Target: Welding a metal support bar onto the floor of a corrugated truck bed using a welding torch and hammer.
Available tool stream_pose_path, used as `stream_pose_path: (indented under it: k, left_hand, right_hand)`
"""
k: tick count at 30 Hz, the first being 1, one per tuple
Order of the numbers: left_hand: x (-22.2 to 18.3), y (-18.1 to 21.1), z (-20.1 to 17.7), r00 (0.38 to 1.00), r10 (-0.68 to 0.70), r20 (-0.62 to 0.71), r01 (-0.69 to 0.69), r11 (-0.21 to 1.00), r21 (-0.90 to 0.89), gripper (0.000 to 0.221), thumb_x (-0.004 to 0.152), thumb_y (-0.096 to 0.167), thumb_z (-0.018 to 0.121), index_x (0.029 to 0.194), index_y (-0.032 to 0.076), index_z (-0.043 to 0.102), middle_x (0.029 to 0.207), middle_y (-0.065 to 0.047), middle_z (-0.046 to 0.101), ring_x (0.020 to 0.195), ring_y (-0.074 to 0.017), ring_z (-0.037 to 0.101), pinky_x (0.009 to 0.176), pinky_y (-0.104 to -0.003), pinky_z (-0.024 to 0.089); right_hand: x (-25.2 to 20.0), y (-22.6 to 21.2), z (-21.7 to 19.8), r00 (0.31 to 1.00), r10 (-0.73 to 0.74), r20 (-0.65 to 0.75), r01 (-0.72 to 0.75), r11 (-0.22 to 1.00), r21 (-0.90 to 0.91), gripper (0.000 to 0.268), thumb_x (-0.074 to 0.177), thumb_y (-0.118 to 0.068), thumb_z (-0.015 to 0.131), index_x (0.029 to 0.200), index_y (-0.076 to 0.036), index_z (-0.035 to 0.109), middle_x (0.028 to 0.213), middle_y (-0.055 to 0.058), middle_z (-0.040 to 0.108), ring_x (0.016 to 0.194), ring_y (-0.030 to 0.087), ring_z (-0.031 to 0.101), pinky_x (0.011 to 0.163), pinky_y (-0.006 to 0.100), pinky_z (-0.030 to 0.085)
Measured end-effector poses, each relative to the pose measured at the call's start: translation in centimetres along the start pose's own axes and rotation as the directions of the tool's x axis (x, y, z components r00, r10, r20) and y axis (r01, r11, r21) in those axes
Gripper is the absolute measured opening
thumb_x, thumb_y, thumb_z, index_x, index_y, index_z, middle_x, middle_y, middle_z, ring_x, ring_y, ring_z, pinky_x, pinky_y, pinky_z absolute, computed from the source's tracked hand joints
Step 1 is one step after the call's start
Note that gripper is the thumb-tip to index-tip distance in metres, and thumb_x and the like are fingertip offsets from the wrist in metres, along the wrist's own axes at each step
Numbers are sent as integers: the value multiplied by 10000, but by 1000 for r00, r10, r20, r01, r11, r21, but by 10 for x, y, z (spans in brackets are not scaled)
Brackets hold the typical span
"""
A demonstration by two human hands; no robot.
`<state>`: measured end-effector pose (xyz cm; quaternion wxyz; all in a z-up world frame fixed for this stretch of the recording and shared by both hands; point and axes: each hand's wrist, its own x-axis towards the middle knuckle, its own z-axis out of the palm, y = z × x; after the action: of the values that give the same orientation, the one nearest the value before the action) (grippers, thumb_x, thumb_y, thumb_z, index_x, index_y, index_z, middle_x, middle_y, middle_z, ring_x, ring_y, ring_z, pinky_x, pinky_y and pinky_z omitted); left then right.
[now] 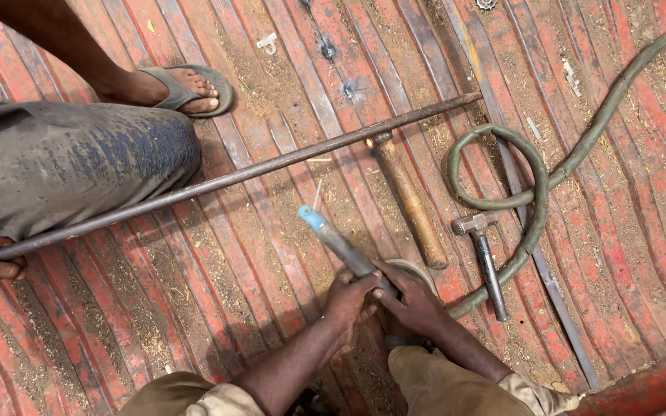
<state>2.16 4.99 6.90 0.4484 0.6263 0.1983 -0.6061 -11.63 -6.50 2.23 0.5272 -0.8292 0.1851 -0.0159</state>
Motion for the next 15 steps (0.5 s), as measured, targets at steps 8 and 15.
stream_pose_path:
  k: [8,15]
  left_hand:
    - [-7,-51,-27,998,-55,14,54,997,64,323,940,200,730,1209,69,611,1061,-110,711,799,-170,654,673,-331,534]
    - [8,-108,-40,961,166,221,-179,983,36,263,886,111,766,1098,2,654,906,-73,737,754,-138,647,609,-296,522]
  right_hand:
    - [-1,75,-62,677,393,-622,-559,825,-88,419,925,-143,731,1323,-87,609,1272,139,608,1202,274,608,1022,463,525]
    - [-22,138,-147,263,621,-739,-856,504,119,891,882,-329,829,1533,-12,308,1441,229,383,1249,382,514,1014,550,472]
